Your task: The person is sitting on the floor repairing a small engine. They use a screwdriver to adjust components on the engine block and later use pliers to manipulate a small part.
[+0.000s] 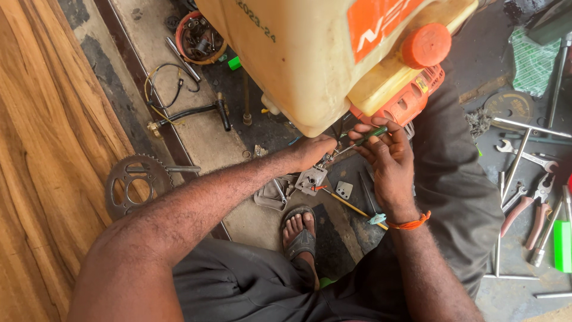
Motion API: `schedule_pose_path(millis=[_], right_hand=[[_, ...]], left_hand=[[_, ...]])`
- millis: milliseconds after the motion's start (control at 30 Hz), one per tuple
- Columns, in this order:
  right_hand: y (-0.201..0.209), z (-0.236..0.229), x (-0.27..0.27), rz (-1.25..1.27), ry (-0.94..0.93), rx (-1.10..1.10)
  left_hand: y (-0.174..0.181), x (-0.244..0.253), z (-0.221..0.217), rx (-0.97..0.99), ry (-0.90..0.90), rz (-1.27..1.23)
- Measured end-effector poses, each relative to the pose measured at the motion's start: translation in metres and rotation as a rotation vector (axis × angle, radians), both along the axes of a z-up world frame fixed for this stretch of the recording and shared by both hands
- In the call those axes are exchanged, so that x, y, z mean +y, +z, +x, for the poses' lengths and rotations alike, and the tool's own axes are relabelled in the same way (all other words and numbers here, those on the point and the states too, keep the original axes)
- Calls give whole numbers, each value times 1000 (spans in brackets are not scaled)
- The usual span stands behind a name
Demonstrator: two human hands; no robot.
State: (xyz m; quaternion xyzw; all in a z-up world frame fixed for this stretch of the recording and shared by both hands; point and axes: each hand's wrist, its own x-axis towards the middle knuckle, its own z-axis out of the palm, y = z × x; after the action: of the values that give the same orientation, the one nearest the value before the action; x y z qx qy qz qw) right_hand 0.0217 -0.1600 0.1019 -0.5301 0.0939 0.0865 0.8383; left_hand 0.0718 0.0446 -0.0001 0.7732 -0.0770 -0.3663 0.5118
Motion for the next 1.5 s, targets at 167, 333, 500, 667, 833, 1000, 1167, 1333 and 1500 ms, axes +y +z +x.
schedule_pose_path(millis=[167,333,500,667,833,1000,1167,1333,1500], right_hand=[[-2,3,3,-33,-3,-17],[-4,2,5,-50,-2,-37],[-4,0,7,-171,-31,-68],[-5,0,9,-154,-73,-86],[-23,-6,5,-194,-102,-80],[-69,-20,-13,-600,-85,-137],[-89,-13,-20,-403,-111,-99],[-67,-14,-24,-653,-65,-176],[-63,-12,-19,-486,-35,-220]], left_hand=[[-7,5,0,-125,-65,-37],[-5,6,0,-290,-134,-13],[1,3,-1,-146,-61,6],[2,3,-1,-164,-103,10],[-6,2,0,-198,-96,11],[-24,1,-2,-363,-148,66],[-37,5,-1,-669,-251,73],[-40,6,1,-811,-277,39],[-32,6,0,-759,-341,142]])
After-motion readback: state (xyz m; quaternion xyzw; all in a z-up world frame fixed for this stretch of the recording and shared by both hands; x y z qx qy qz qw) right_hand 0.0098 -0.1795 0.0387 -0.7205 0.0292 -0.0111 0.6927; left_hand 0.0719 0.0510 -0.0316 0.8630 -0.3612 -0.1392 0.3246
